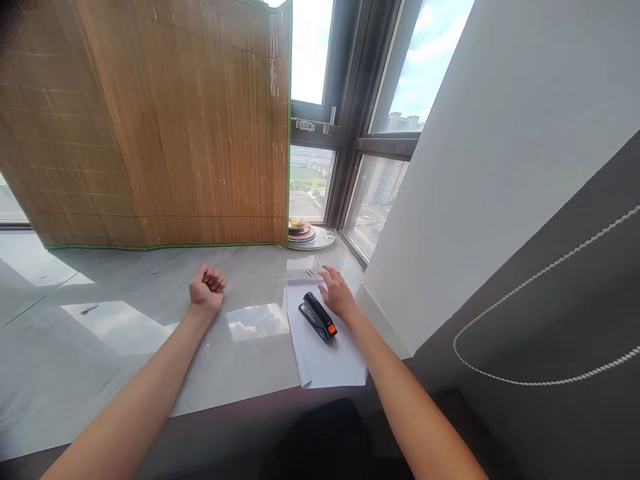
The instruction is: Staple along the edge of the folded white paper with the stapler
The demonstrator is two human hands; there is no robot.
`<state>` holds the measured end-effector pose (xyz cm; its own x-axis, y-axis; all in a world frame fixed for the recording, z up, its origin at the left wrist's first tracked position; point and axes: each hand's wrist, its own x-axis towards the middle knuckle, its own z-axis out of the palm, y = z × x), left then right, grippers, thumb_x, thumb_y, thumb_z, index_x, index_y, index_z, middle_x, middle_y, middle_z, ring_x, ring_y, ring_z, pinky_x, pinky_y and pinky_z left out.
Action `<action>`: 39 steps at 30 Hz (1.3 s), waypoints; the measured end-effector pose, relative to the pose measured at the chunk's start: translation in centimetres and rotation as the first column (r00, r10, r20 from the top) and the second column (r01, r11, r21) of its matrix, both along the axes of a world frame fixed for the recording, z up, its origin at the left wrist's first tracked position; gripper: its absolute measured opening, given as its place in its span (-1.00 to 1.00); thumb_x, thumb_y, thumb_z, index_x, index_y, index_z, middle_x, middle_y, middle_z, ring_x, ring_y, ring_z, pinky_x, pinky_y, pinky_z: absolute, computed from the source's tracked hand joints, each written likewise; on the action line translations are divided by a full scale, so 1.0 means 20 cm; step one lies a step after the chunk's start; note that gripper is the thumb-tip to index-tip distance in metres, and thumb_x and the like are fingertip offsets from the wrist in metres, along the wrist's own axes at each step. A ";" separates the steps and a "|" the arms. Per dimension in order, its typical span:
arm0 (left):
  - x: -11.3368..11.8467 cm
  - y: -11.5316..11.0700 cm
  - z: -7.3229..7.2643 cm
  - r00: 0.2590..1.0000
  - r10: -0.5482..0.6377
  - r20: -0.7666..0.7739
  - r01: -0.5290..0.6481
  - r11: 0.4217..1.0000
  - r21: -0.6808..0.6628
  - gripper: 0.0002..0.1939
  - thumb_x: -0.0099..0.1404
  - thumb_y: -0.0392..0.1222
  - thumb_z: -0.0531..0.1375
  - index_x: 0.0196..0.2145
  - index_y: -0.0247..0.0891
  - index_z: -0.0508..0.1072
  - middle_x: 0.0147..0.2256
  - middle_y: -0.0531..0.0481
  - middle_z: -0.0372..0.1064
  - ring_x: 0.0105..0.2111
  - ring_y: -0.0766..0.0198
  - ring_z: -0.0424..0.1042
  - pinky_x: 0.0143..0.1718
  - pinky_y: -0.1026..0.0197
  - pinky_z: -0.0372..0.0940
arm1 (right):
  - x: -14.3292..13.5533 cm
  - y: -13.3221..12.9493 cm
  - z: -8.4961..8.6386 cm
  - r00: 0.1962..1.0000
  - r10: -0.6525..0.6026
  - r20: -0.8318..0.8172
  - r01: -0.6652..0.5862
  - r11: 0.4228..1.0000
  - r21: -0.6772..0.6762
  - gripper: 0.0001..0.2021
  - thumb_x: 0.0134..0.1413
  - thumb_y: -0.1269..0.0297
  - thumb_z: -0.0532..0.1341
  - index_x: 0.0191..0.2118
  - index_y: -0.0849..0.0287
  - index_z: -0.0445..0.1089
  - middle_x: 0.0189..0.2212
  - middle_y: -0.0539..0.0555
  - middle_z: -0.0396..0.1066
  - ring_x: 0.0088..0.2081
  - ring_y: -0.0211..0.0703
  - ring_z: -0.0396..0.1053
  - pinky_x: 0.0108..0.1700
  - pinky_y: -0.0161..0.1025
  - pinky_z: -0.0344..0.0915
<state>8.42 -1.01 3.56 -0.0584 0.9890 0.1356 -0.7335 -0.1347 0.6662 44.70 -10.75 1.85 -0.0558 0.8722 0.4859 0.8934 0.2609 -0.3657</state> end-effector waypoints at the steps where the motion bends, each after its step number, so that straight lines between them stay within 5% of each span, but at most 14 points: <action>1: 0.00 0.00 0.00 1.000 -0.007 0.022 0.007 1.000 -0.003 -0.49 0.32 -0.20 0.20 -0.60 -0.19 -0.08 -0.64 0.19 -0.18 -0.69 0.44 -0.10 -0.67 0.26 -0.14 | -0.01 0.07 -0.02 0.994 0.075 0.076 -0.067 0.992 -0.107 -0.56 0.40 0.20 0.06 0.29 0.16 0.34 0.41 0.23 0.15 0.40 0.13 0.13 0.38 0.13 0.15; 3: -0.01 0.00 0.00 0.997 -0.014 0.080 0.016 1.000 -0.025 -0.47 0.34 -0.21 0.17 -0.58 -0.19 -0.14 -0.64 0.18 -0.21 -0.70 0.43 -0.11 -0.67 0.25 -0.14 | -0.05 0.18 -0.06 0.975 0.150 0.167 -0.096 0.951 -0.294 -0.45 0.43 0.17 0.05 0.43 0.22 0.18 0.50 0.25 -0.04 0.50 0.08 -0.06 0.47 0.08 0.00; 6: -0.03 0.01 0.00 0.984 -0.033 0.174 0.040 0.998 -0.038 -0.46 0.39 -0.20 0.11 -0.56 -0.19 -0.20 -0.65 0.16 -0.24 -0.70 0.41 -0.12 -0.66 0.22 -0.16 | -0.18 0.29 -0.10 0.964 0.100 0.244 0.012 0.908 -0.419 -0.38 0.48 0.15 -0.04 0.49 0.36 0.02 0.52 0.32 -0.18 0.54 0.08 -0.21 0.51 0.08 -0.19; 11: -0.13 0.01 0.04 0.955 -0.132 0.264 0.105 0.988 0.115 -0.46 0.45 -0.17 0.06 -0.56 -0.20 -0.22 -0.66 0.15 -0.27 -0.67 0.37 -0.19 -0.63 0.18 -0.17 | -0.59 0.36 -0.10 0.957 0.152 0.247 -0.041 0.914 -0.404 -0.38 0.52 0.12 -0.13 0.51 0.39 -0.05 0.53 0.33 -0.23 0.54 0.10 -0.26 0.51 0.16 -0.27; 17: -0.35 0.00 0.08 0.930 0.030 0.368 -0.152 0.939 0.308 -0.41 0.51 -0.11 0.04 -0.58 -0.24 -0.22 -0.61 0.16 -0.46 -0.62 0.35 -0.42 -0.60 0.17 -0.27 | -1.20 0.47 -0.07 0.965 0.216 0.149 -0.153 0.924 -0.352 -0.40 0.51 0.13 -0.10 0.48 0.35 0.03 0.52 0.34 -0.16 0.54 0.08 -0.21 0.50 0.20 -0.23; 21: -0.38 0.00 0.08 0.929 0.067 0.364 -0.193 0.927 0.323 -0.39 0.51 -0.09 0.06 -0.59 -0.24 -0.21 -0.60 0.16 -0.50 -0.61 0.33 -0.46 -0.61 0.16 -0.30 | -1.39 0.50 -0.07 0.963 0.245 0.111 -0.199 0.928 -0.316 -0.41 0.49 0.15 -0.08 0.46 0.38 0.04 0.51 0.34 -0.14 0.53 0.11 -0.18 0.49 0.25 -0.20; 24: -0.36 0.00 0.08 0.955 0.103 0.279 -0.184 0.942 0.281 -0.39 0.50 -0.06 0.08 -0.57 -0.24 -0.21 -0.63 0.16 -0.45 -0.62 0.35 -0.42 -0.61 0.20 -0.26 | -1.39 0.47 -0.05 0.969 0.226 0.103 -0.203 0.960 -0.195 -0.45 0.48 0.19 -0.02 0.44 0.32 0.07 0.51 0.31 -0.09 0.50 0.11 -0.13 0.45 0.21 -0.08; 29: -0.33 -0.02 0.09 0.977 0.105 0.187 -0.157 0.944 0.289 -0.36 0.49 0.00 0.10 -0.56 -0.26 -0.24 -0.65 0.15 -0.44 -0.66 0.37 -0.37 -0.63 0.22 -0.21 | -1.28 0.34 -0.01 0.928 0.339 0.155 -0.323 0.939 -0.122 -0.74 0.46 0.34 0.06 0.11 0.14 0.41 0.19 0.23 0.36 0.17 0.08 0.27 0.16 -0.01 0.26; 35: -0.29 -0.03 0.08 0.991 0.069 0.114 -0.093 0.971 0.221 -0.35 0.47 0.03 0.13 -0.56 -0.24 -0.22 -0.67 0.16 -0.40 -0.68 0.39 -0.30 -0.64 0.24 -0.18 | -1.08 0.23 -0.02 0.844 0.491 0.214 -0.466 0.870 -0.158 -0.80 0.47 0.29 0.11 0.08 0.08 0.41 0.13 0.16 0.37 0.06 0.02 0.27 0.07 -0.08 0.23; 39: -0.26 -0.03 0.07 0.998 0.007 0.059 -0.015 0.991 0.136 -0.41 0.48 -0.02 0.08 -0.58 -0.23 -0.18 -0.69 0.16 -0.30 -0.70 0.39 -0.20 -0.65 0.24 -0.14 | -0.81 0.18 -0.01 0.832 0.523 0.187 -0.497 0.851 -0.168 -0.82 0.41 0.37 0.16 0.02 0.08 0.44 0.10 0.14 0.40 0.04 -0.01 0.28 0.09 -0.10 0.21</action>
<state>3.29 -1.67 4.95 -0.0806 0.9608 0.2654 -0.7686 -0.2295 0.5972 28.56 -7.17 1.73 -0.6000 0.7360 0.3137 0.7037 0.6720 -0.2308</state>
